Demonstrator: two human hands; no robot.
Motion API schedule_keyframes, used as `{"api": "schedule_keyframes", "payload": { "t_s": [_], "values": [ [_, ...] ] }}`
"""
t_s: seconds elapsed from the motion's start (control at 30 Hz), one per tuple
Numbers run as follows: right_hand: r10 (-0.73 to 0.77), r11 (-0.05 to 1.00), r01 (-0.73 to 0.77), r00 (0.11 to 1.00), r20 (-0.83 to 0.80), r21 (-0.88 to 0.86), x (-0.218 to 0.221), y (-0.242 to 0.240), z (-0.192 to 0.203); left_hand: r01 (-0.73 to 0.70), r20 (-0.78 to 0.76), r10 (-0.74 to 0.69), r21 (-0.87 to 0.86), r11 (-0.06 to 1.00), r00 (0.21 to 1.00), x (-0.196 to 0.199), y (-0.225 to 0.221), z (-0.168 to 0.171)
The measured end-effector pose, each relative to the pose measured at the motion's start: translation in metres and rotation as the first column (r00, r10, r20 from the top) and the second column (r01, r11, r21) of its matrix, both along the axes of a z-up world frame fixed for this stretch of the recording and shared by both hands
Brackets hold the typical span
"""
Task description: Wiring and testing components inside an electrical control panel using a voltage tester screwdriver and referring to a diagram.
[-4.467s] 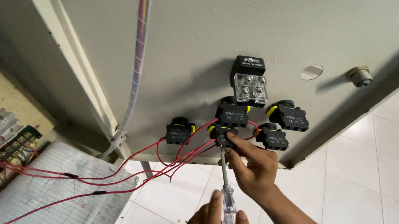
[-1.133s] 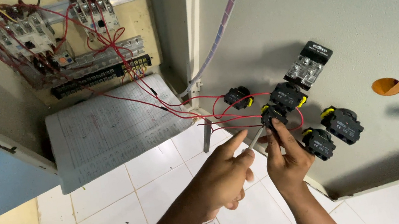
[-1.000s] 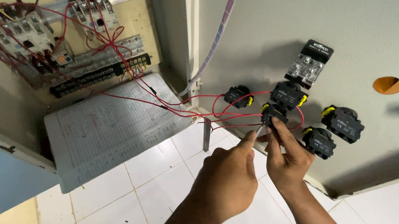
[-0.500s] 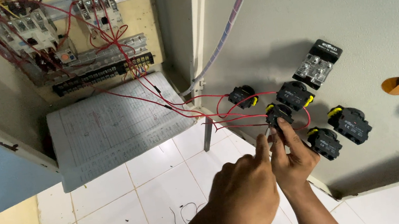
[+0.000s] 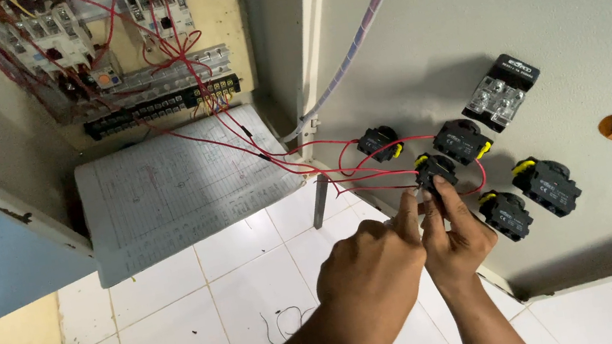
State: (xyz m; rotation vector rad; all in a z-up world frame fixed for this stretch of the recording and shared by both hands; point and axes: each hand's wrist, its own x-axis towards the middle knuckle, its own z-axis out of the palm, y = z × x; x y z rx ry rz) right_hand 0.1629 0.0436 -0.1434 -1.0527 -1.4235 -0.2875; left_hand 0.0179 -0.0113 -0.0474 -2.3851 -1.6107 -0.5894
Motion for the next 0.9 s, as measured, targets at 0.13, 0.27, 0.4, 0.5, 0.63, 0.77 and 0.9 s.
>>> {"api": "schedule_keyframes", "payload": {
  "t_s": [0.13,0.27,0.4,0.5,0.63,0.77,0.9],
  "values": [
    [-0.010,1.000,0.010,1.000,-0.023,-0.015,0.002,0.001,-0.006,-0.093,-0.142,0.140,0.293,0.952,0.980,0.013,-0.003,-0.025],
    [0.012,0.998,-0.014,0.999,-0.035,-0.059,-0.007,-0.008,0.012,-0.009,-0.038,0.007,-0.055,0.998,0.999,-0.009,-0.004,0.007],
    [0.086,0.983,-0.105,0.988,-0.125,-0.150,-0.005,-0.008,0.014,0.123,0.248,-0.003,-0.471,0.873,0.969,-0.050,0.002,0.008],
    [0.096,0.981,-0.123,0.980,-0.173,-0.152,-0.011,-0.008,0.016,0.100,0.492,-0.184,0.191,0.976,0.851,-0.079,0.012,-0.046],
    [0.099,0.970,-0.148,0.965,-0.242,-0.193,-0.019,-0.015,0.036,0.056,0.613,-0.233,0.294,0.954,0.755,-0.097,0.038,-0.070],
    [0.103,0.934,-0.199,0.946,-0.307,-0.297,-0.024,-0.020,0.029,0.120,0.808,-0.174,0.128,0.984,0.564,-0.088,0.061,-0.097],
    [0.063,0.909,-0.183,0.948,-0.312,-0.374,-0.029,-0.018,0.035,0.165,0.901,-0.038,-0.038,0.986,0.433,-0.080,0.079,-0.106]
  ]
}}
